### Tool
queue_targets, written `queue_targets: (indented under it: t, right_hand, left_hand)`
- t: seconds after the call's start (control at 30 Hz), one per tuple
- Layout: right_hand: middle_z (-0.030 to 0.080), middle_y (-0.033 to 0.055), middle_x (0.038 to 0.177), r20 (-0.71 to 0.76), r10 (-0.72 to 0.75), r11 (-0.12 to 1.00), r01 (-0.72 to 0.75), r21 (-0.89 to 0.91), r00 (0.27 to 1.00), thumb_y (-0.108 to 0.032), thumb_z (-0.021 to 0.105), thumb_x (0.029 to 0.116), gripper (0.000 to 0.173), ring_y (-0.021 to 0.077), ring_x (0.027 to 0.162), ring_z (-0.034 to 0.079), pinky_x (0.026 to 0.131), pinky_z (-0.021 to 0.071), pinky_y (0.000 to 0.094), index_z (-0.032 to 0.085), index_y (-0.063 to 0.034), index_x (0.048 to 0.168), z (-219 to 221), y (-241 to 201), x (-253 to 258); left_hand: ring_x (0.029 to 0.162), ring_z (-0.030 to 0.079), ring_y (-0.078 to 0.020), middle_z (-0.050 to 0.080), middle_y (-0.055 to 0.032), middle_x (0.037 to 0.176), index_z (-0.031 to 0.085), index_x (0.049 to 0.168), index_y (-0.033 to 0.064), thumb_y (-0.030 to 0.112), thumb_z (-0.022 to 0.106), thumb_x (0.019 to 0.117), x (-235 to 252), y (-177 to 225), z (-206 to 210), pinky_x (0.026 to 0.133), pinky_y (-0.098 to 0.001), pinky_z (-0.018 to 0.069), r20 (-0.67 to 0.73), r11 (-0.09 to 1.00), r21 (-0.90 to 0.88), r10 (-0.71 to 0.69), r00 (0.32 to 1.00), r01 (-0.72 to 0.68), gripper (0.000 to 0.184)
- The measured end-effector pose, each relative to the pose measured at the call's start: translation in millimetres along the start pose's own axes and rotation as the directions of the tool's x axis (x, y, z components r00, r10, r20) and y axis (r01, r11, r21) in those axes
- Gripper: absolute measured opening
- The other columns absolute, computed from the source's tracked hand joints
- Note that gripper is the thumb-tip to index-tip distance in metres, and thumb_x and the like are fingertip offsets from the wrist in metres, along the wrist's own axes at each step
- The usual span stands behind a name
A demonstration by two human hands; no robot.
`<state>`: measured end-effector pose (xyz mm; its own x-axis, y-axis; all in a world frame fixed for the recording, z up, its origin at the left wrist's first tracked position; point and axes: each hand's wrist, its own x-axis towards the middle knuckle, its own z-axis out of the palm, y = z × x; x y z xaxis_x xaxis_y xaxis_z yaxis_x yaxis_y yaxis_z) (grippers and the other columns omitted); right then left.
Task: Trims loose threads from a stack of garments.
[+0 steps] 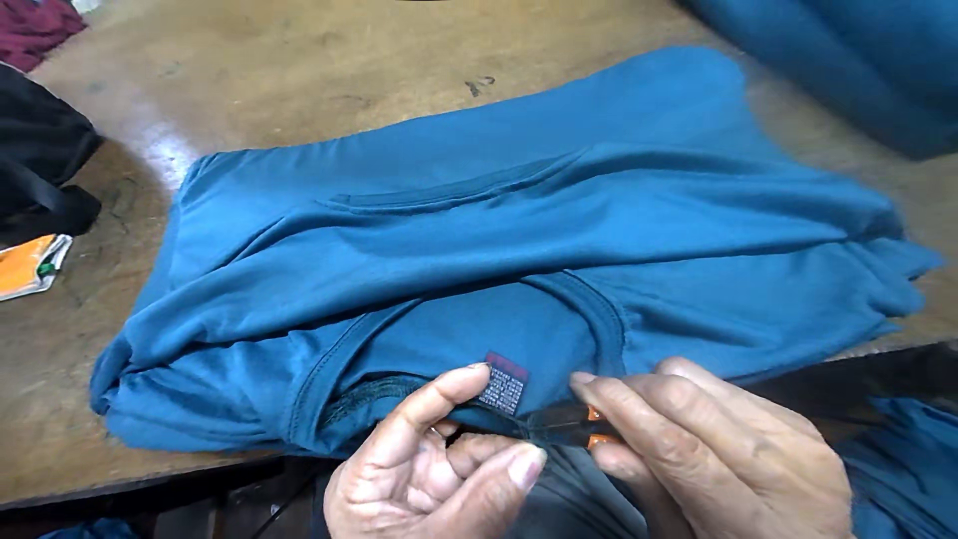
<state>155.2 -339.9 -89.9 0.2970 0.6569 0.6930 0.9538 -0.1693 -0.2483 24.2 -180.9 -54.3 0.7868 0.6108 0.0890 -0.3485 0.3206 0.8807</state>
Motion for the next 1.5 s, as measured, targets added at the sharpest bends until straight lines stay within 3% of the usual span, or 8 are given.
queue_targets:
  t: [0.27, 0.37, 0.6, 0.77, 1.1, 1.27, 1.4, 1.5]
  right_hand:
    - [0.07, 0.0079, 0.098, 0.014, 0.017, 0.998, -0.017, -0.055, 1.0, -0.028, 0.05, 0.1081, 0.03, 0.0209, 0.079, 0.064, 0.066, 0.0472, 0.0335, 0.066, -0.0089, 0.125, 1.8, -6.7, 3.1]
    - [0.064, 0.0073, 0.084, 0.01, 0.047, 0.997, -0.047, -0.055, 0.999, -0.031, 0.051, 0.1072, 0.031, 0.02, 0.07, 0.055, 0.06, 0.041, 0.0326, 0.068, -0.0074, 0.117, 4.4, -6.0, 2.9]
    - [0.066, 0.0108, 0.094, 0.017, 0.0, 0.999, 0.0, -0.05, 1.0, -0.029, 0.043, 0.11, 0.032, 0.0229, 0.078, 0.063, 0.064, 0.0468, 0.0338, 0.063, -0.0066, 0.122, 4.1, -3.9, 0.6]
    - [0.067, 0.0105, 0.091, 0.019, 0.011, 0.999, -0.011, -0.049, 1.0, -0.028, 0.044, 0.1096, 0.032, 0.0238, 0.075, 0.063, 0.062, 0.0467, 0.0354, 0.066, -0.0055, 0.117, 2.5, -6.6, 3.0]
    - [0.057, 0.0096, 0.078, 0.024, 0.001, 0.995, 0.001, -0.096, 1.0, -0.031, 0.043, 0.1096, 0.034, 0.0227, 0.065, 0.052, 0.057, 0.0391, 0.0342, 0.065, -0.0046, 0.11, 2.1, -5.0, 2.1]
    - [0.059, 0.0082, 0.078, 0.074, 0.039, 0.998, -0.035, -0.048, 0.997, -0.034, 0.039, 0.1105, 0.036, 0.0196, 0.069, 0.057, 0.056, 0.0413, 0.0322, 0.063, -0.0073, 0.104, -1.3, 0.5, 3.9]
    - [0.066, 0.0075, 0.089, 0.058, 0.193, 0.967, -0.2, 0.16, 0.98, -0.039, 0.033, 0.1127, 0.044, 0.0131, 0.08, 0.062, 0.069, 0.0502, 0.0289, 0.064, -0.0082, 0.112, -15.0, 11.9, -5.0]
    - [0.064, -0.0036, 0.092, -0.02, 0.382, 0.845, -0.34, 0.412, 0.924, -0.041, 0.034, 0.1127, 0.044, -0.0013, 0.074, 0.055, 0.065, 0.045, 0.0164, 0.068, -0.0134, 0.117, -16.6, 15.2, -8.9]
  left_hand:
    - [0.085, 0.076, -0.0251, 0.073, -0.0208, 0.099, 0.065, 0.105, -0.0118, -0.012, 0.08, 0.0779, 2.1, -1.6, -1.6, 0.08, -0.0381, 0.0659, -0.041, 0.999, 0.037, 0.017, 0.999, -0.016, 0.031]
    - [0.084, 0.077, -0.0259, 0.073, -0.0229, 0.107, 0.066, 0.117, -0.012, -0.016, 0.078, 0.0778, 0.5, 0.8, -0.4, 0.08, -0.0386, 0.0666, -0.067, 0.999, 0.028, -0.039, 0.997, 0.041, 0.041]
    - [0.082, 0.077, -0.0243, 0.073, -0.02, 0.095, 0.062, 0.101, -0.0122, -0.01, 0.083, 0.0758, 0.8, -1.7, 1.3, 0.077, -0.038, 0.0667, -0.079, 0.999, 0.018, -0.03, 0.996, 0.031, 0.033]
    - [0.081, 0.077, -0.0278, 0.073, -0.0245, 0.108, 0.064, 0.118, -0.0134, -0.018, 0.078, 0.0757, -1.2, 1.1, 4.2, 0.077, -0.0397, 0.0673, -0.117, 0.996, 0.027, -0.077, 0.99, 0.081, 0.045]
    - [0.088, 0.078, -0.0306, 0.073, -0.0253, 0.102, 0.062, 0.1, -0.0119, -0.011, 0.082, 0.0763, -1.2, -1.6, 3.9, 0.079, -0.0421, 0.0664, -0.073, 0.998, 0.048, -0.024, 0.997, 0.028, 0.031]
    - [0.083, 0.077, -0.0281, 0.07, -0.0247, 0.115, 0.063, 0.126, -0.011, -0.022, 0.077, 0.0716, -3.9, 3.8, 7.5, 0.074, -0.0397, 0.0676, -0.132, 0.995, -0.005, -0.097, 0.987, 0.097, 0.057]
    - [0.092, 0.076, -0.0271, 0.069, -0.0233, 0.111, 0.057, 0.113, -0.0135, -0.015, 0.082, 0.0722, -4.5, 1.7, 2.6, 0.074, -0.0392, 0.0673, -0.074, 0.999, 0.014, -0.036, 0.997, 0.037, 0.048]
    - [0.097, 0.075, -0.0301, 0.065, -0.0247, 0.127, 0.056, 0.134, -0.0128, -0.022, 0.078, 0.0712, -7.6, 7.1, 1.5, 0.074, -0.0408, 0.0676, -0.057, 0.996, -0.009, -0.09, 0.994, 0.09, 0.067]
